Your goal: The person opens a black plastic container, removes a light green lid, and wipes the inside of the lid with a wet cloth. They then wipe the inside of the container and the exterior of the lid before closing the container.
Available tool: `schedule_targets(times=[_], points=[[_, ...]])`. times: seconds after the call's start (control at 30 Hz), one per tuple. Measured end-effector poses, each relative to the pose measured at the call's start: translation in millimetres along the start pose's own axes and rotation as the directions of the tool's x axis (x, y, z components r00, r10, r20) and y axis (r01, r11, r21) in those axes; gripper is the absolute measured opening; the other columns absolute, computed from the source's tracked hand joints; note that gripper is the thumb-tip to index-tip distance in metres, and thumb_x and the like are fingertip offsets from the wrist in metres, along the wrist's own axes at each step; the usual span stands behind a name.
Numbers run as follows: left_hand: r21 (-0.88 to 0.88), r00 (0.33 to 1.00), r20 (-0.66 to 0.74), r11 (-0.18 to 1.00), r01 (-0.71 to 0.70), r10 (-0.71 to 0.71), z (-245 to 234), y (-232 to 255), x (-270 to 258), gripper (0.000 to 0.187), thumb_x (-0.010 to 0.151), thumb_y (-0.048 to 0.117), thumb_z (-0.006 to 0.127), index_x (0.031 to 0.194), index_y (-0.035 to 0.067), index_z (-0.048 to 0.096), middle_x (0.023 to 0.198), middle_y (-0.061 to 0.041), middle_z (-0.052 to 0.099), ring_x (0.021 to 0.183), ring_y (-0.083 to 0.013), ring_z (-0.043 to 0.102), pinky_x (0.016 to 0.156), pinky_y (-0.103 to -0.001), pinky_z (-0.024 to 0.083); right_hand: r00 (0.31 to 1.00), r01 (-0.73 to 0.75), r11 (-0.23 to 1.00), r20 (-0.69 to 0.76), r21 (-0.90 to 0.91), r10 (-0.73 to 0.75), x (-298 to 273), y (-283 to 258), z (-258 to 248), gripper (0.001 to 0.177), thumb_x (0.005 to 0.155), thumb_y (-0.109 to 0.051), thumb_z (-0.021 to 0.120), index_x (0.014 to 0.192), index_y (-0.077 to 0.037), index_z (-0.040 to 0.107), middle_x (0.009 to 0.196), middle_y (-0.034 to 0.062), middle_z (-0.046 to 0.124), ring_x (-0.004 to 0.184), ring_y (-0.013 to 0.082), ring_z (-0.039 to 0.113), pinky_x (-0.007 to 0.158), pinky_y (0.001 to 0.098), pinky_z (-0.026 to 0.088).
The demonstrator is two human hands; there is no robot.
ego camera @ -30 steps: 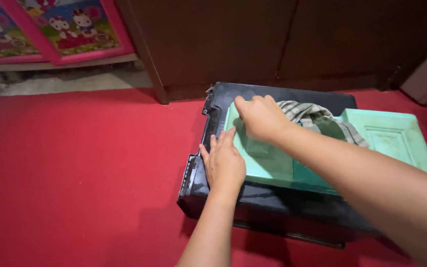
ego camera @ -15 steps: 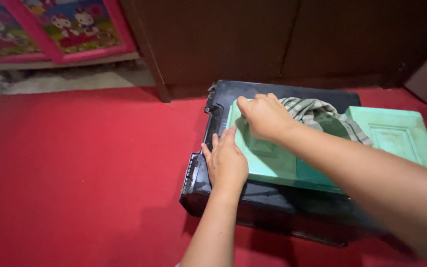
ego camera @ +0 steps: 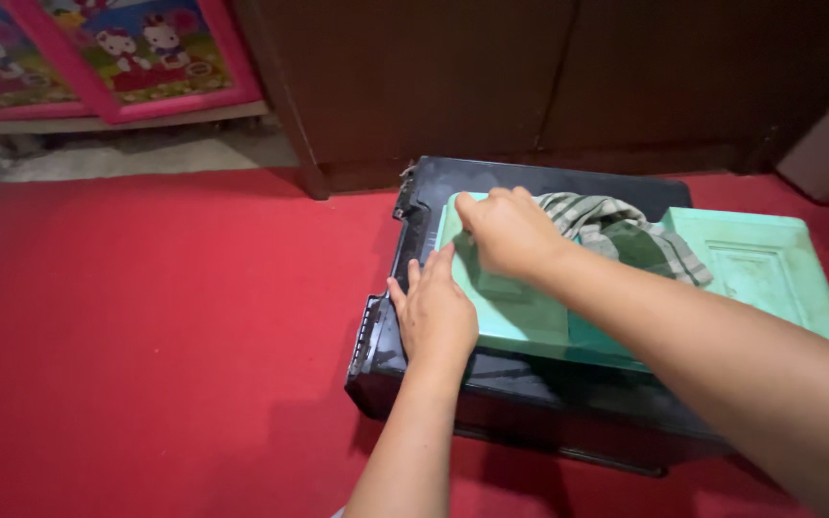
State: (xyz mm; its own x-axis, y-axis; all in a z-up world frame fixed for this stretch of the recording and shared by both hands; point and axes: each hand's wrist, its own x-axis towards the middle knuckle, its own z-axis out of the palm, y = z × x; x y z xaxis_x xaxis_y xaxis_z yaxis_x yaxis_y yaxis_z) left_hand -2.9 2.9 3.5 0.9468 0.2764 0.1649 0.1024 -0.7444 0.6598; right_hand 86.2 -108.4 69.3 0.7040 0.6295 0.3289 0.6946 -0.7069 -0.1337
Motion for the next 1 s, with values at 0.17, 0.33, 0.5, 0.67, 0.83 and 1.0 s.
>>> schedule_targets(times=[0.17, 0.33, 0.5, 0.67, 0.83, 1.0], points=[[-0.025, 1.0, 0.02, 1.0, 0.017, -0.016, 0.2, 0.1, 2.4, 0.048, 0.095, 0.012, 0.046, 0.142, 0.017, 0.053, 0.151, -0.008, 0.052, 0.148, -0.0315, 0.034, 0.123, -0.054, 0.009, 0.992, 0.117, 0.99, 0.033, 0.074, -0.12, -35.0, -17.5, 1.3, 0.027, 0.068, -0.004, 0.071, 0.093, -0.005, 0.061, 0.077, 0.0143, 0.07, 0.082, 0.0399, 0.067, 0.07, 0.0527, 0.051], [-0.019, 0.999, -0.021, 1.0, -0.025, 0.024, 6.7, -9.0, -3.1, 0.05, 0.094, 0.011, 0.047, 0.143, 0.018, 0.054, 0.149, -0.011, 0.053, 0.147, -0.0331, 0.036, 0.123, -0.054, 0.01, 1.0, 0.018, 0.993, 0.0, 0.119, -0.018, -26.0, -6.7, 12.5, 0.022, 0.074, -0.006, 0.072, 0.094, -0.006, 0.062, 0.08, 0.018, 0.071, 0.083, 0.0418, 0.067, 0.071, 0.0534, 0.052], [0.014, 0.994, -0.089, 0.998, -0.062, 0.063, 9.6, -9.3, -1.5, 0.049, 0.095, 0.011, 0.049, 0.143, 0.016, 0.054, 0.147, -0.012, 0.056, 0.145, -0.0346, 0.038, 0.123, -0.055, 0.01, 0.936, -0.343, 0.916, 0.153, 0.207, 0.316, 16.6, 34.9, 11.2, 0.031, 0.076, -0.014, 0.079, 0.101, -0.008, 0.063, 0.088, 0.0174, 0.071, 0.085, 0.0369, 0.067, 0.073, 0.0474, 0.053], [0.008, 0.997, -0.079, 1.0, -0.014, 0.014, 4.2, -1.4, -2.6, 0.045, 0.096, 0.012, 0.047, 0.14, 0.017, 0.058, 0.146, -0.009, 0.056, 0.145, -0.035, 0.037, 0.122, -0.055, 0.01, 0.857, -0.506, 0.536, 0.322, 0.676, 0.404, 8.6, 67.6, -50.4, 0.031, 0.071, -0.026, 0.087, 0.09, -0.011, 0.067, 0.088, 0.0039, 0.069, 0.082, 0.0158, 0.063, 0.068, 0.0337, 0.052], [0.073, 0.997, -0.078, 0.997, 0.03, -0.024, -4.5, 9.6, -5.3, 0.044, 0.095, 0.011, 0.048, 0.137, 0.015, 0.06, 0.145, -0.011, 0.056, 0.145, -0.0377, 0.035, 0.121, -0.062, 0.008, 0.709, -0.681, 0.686, 0.466, 0.256, 0.529, -31.2, 83.9, -145.8, 0.036, 0.073, -0.039, 0.084, 0.101, -0.016, 0.082, 0.117, 0.0094, 0.069, 0.106, 0.0285, 0.065, 0.085, 0.0468, 0.055], [0.164, 0.985, -0.139, 0.983, -0.081, 0.105, -14.1, 14.8, -6.1, 0.042, 0.091, 0.006, 0.052, 0.13, 0.013, 0.066, 0.144, -0.014, 0.057, 0.145, -0.0423, 0.037, 0.119, -0.067, 0.013, 0.822, -0.425, 0.905, 0.433, 0.034, 0.37, -71.1, 81.8, -179.7, 0.057, 0.064, -0.037, 0.094, 0.116, -0.023, 0.077, 0.135, 0.0017, 0.06, 0.13, 0.0266, 0.054, 0.105, 0.044, 0.05]])
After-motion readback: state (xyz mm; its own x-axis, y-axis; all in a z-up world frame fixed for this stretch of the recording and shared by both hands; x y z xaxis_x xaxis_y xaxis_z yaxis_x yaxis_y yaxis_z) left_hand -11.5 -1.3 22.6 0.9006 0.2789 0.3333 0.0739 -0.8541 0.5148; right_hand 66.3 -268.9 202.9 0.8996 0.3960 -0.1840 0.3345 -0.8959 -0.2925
